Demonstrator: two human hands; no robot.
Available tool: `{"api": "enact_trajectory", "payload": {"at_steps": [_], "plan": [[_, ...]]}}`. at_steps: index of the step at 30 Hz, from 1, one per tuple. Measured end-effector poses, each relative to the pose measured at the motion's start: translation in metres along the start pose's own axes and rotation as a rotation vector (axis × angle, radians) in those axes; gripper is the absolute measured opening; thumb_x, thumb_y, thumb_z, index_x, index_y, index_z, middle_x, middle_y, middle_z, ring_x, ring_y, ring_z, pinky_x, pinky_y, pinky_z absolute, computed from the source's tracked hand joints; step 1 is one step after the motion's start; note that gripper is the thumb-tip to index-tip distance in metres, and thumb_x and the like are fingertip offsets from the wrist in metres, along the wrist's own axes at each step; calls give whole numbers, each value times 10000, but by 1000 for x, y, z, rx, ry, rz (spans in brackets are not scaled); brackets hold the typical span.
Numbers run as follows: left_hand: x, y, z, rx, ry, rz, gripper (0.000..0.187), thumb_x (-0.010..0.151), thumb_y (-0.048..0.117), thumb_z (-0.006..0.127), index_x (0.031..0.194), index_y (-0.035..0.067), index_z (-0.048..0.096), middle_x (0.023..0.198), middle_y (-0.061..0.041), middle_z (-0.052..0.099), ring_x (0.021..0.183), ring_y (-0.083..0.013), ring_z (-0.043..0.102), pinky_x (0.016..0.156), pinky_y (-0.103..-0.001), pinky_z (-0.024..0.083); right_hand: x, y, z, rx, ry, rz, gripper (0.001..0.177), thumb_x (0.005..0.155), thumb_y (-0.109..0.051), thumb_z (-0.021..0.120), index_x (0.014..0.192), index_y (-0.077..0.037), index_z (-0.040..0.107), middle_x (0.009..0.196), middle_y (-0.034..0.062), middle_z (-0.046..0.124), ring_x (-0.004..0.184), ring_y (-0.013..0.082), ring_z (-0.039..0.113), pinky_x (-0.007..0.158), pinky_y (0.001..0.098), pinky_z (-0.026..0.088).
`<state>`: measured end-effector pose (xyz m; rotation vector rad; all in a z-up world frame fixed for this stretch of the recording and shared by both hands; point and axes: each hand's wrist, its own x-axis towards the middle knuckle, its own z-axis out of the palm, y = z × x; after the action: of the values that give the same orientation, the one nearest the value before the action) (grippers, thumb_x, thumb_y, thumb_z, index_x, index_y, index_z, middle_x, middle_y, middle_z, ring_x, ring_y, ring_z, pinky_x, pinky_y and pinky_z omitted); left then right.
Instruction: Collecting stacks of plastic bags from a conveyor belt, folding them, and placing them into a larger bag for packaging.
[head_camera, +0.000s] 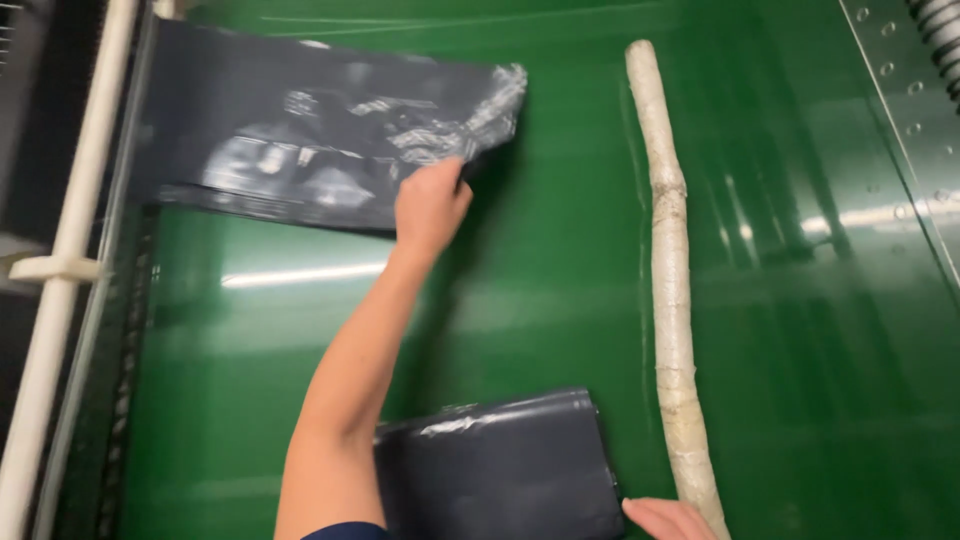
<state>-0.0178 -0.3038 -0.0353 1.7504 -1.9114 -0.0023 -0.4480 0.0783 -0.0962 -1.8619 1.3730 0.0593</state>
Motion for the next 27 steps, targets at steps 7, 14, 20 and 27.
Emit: {"api": "enact_trajectory", "payload": {"at_steps": [7, 14, 20, 27], "plan": [[-142, 67, -112, -272, 144, 204, 291, 837, 115, 635, 1126, 94, 653, 1032, -70, 712, 949, -289, 655, 802, -396, 516, 31, -79, -44, 445, 500, -178, 471, 794, -87, 722, 1262, -140, 709, 1081, 12, 782, 973, 112, 761, 838, 245, 598], [-224, 120, -226, -553, 152, 326, 157, 966, 84, 555, 1105, 21, 591, 915, -121, 604, 777, -296, 536, 717, -366, 468, 130, -83, -97, 752, 540, 37, 876, 747, -96, 746, 1512, -97, 320, 1345, 86, 518, 1070, 238, 623, 871, 372, 528], [-255, 99, -273, -648, 205, 240, 108, 959, 84, 527, 1031, 42, 595, 921, -102, 624, 797, -275, 561, 755, -352, 464, 160, -100, -126, 606, 212, -400, 686, 761, -119, 775, 1401, -75, 532, 1475, 67, 520, 1396, 210, 460, 1208, 376, 312], [-162, -22, -233, -823, 340, -529, 115, 945, 106, 576, 1009, 17, 611, 892, -173, 643, 910, -245, 566, 810, -408, 477, 276, -157, -150, 702, 188, -367, 319, 860, -126, 770, 1146, 2, 711, 1020, 161, 737, 944, 221, 656, 866, 434, 548]]}}
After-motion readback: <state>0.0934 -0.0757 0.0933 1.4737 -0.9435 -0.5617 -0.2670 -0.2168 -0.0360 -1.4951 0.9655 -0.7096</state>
